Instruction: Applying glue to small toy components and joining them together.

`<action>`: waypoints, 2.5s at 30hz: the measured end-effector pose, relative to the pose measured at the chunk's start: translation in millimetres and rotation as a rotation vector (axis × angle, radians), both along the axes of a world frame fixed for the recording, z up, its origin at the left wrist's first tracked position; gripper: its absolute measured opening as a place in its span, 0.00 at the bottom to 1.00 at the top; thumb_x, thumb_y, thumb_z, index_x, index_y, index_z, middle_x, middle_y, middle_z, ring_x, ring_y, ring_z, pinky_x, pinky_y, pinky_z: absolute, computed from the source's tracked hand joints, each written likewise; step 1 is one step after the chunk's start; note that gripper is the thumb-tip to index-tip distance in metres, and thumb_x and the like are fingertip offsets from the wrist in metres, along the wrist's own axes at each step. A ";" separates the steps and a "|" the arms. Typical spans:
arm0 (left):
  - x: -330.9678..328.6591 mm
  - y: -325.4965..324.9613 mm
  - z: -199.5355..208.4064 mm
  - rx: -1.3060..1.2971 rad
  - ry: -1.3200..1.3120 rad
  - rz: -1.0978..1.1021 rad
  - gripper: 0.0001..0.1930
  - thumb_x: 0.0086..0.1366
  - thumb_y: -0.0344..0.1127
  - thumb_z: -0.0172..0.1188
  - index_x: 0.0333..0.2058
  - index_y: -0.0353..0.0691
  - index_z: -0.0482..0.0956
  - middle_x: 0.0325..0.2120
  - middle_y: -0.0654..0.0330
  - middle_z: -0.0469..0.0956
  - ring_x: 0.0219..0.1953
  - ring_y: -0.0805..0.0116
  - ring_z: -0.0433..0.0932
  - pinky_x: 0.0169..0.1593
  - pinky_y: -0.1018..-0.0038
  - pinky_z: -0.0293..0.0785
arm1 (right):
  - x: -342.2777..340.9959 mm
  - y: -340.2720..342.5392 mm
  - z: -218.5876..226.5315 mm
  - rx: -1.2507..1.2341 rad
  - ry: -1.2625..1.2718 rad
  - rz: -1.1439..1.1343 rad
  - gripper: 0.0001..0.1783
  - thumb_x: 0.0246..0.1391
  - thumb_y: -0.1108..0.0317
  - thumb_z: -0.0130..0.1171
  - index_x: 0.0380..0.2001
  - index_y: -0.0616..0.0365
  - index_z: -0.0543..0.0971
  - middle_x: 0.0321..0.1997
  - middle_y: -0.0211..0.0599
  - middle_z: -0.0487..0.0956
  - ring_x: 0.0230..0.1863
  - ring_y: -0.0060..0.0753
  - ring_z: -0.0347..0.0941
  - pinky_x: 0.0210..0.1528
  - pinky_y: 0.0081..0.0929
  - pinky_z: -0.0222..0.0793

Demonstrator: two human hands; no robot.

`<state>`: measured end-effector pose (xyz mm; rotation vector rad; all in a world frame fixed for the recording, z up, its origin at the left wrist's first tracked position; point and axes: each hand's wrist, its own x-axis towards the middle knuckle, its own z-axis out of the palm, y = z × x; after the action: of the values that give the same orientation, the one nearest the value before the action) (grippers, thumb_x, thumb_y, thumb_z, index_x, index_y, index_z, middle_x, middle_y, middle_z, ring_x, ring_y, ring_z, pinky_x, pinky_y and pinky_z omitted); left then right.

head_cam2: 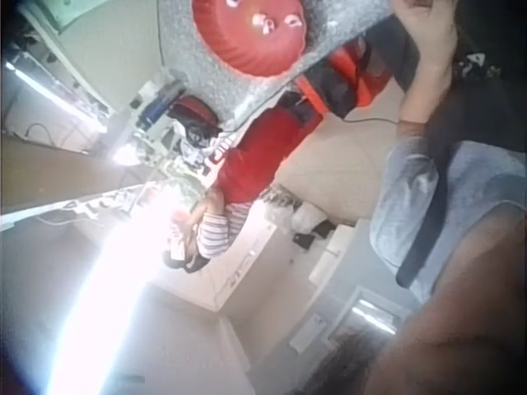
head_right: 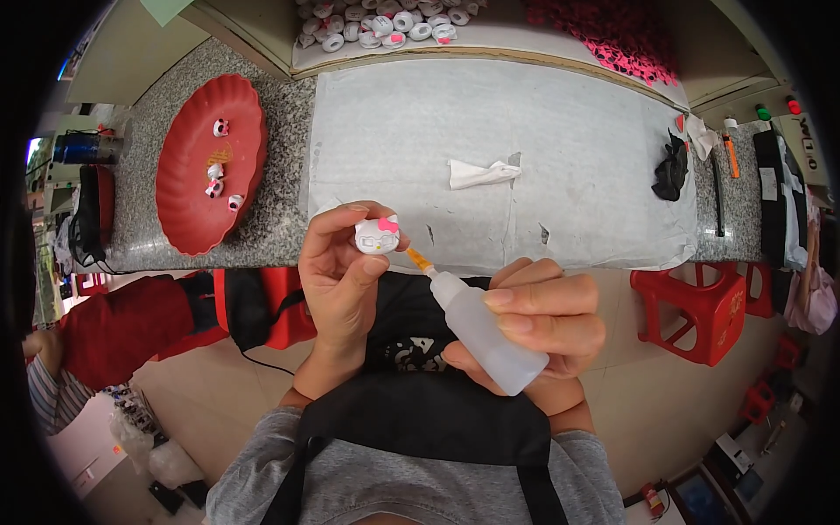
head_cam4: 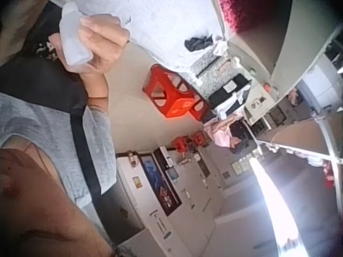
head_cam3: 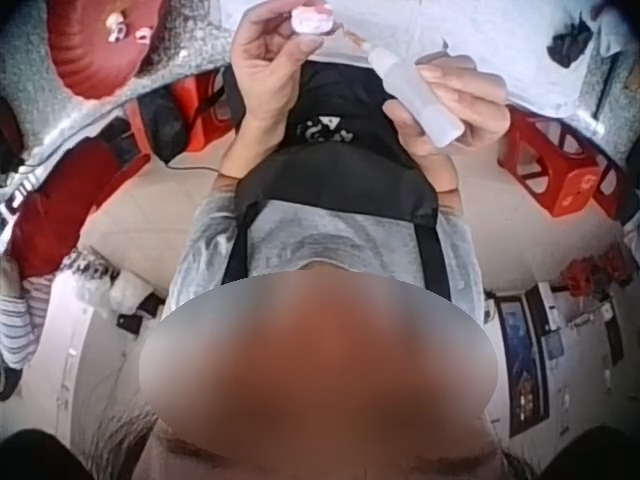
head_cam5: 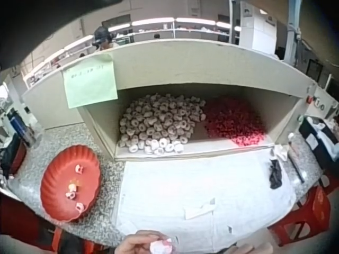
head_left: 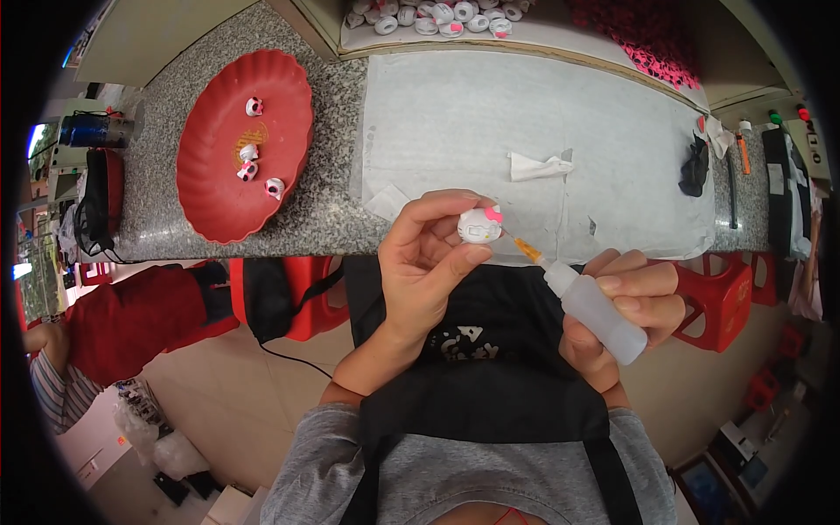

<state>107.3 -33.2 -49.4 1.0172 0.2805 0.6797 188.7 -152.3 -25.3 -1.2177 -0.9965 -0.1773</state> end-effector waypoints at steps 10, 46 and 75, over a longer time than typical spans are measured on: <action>1.7 -1.5 4.1 -0.110 -0.006 -0.079 0.20 0.47 0.28 0.56 0.41 0.33 0.64 0.36 0.49 0.67 0.34 0.64 0.71 0.40 0.70 0.68 | -2.3 1.8 1.2 0.068 0.035 0.007 0.19 0.37 0.63 0.60 0.28 0.54 0.60 0.29 0.33 0.63 0.18 0.20 0.56 0.15 0.14 0.53; 1.8 1.8 -6.9 0.285 -0.023 -0.048 0.17 0.45 0.20 0.54 0.38 0.32 0.66 0.37 0.50 0.65 0.41 0.62 0.66 0.43 0.73 0.62 | -3.5 -3.2 5.9 -0.058 0.043 0.085 0.21 0.36 0.65 0.61 0.29 0.54 0.60 0.29 0.34 0.62 0.18 0.21 0.56 0.17 0.15 0.55; 1.5 5.1 -5.4 -0.189 -0.086 -0.252 0.18 0.50 0.21 0.50 0.43 0.29 0.62 0.38 0.48 0.67 0.41 0.65 0.68 0.46 0.70 0.65 | -1.7 -0.3 1.8 0.001 0.129 0.045 0.19 0.36 0.67 0.60 0.28 0.55 0.61 0.28 0.35 0.62 0.18 0.21 0.56 0.19 0.16 0.55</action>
<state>108.8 -28.1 -54.7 0.8235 0.1349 0.4575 187.0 -152.6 -23.5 -1.1895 -0.9105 -0.0629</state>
